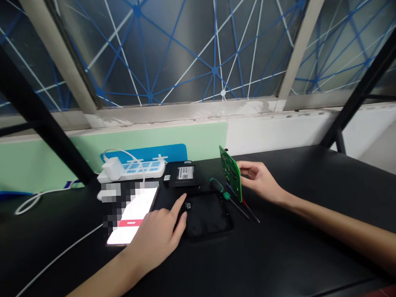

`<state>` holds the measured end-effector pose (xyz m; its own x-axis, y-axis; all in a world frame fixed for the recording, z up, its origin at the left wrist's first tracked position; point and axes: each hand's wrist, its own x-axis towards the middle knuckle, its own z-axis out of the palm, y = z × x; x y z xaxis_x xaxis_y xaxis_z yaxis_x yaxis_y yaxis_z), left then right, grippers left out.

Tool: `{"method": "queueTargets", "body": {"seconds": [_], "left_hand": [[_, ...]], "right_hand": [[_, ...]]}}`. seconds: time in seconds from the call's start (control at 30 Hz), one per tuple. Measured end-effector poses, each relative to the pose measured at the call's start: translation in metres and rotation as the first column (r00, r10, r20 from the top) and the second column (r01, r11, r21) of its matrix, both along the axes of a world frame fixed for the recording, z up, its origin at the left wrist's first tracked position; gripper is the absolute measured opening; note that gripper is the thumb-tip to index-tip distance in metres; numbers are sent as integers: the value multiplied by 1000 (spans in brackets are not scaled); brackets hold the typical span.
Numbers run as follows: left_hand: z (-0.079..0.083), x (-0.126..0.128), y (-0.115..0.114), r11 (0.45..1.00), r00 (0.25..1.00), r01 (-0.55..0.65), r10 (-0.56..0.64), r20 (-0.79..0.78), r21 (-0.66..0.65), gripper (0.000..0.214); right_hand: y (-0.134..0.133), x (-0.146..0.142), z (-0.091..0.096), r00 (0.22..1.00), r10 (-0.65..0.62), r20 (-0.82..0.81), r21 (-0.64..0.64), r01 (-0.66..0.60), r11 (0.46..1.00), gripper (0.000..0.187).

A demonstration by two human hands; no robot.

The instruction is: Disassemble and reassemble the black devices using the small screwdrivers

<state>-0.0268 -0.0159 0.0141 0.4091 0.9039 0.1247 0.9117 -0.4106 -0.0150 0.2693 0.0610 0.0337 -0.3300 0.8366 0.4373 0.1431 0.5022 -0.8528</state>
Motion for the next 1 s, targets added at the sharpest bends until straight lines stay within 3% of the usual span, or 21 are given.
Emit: {"method": "queueTargets", "body": {"seconds": [0.17,0.6,1.0], "left_hand": [[-1,0,0,1000,1000,-5,5,21,-2,53],[1,-1,0,1000,1000,11,-10,17,-25,53],[0,-1,1,1000,1000,26,-26,-3,2,53]], "right_hand": [[-6,-7,-5,997,15,70,28,-17,999,16],[-16,-17,-16,964,-15,266,249,-54,967,4],[-18,-21,-18,945,-26,326,294,-75,953,2]]}}
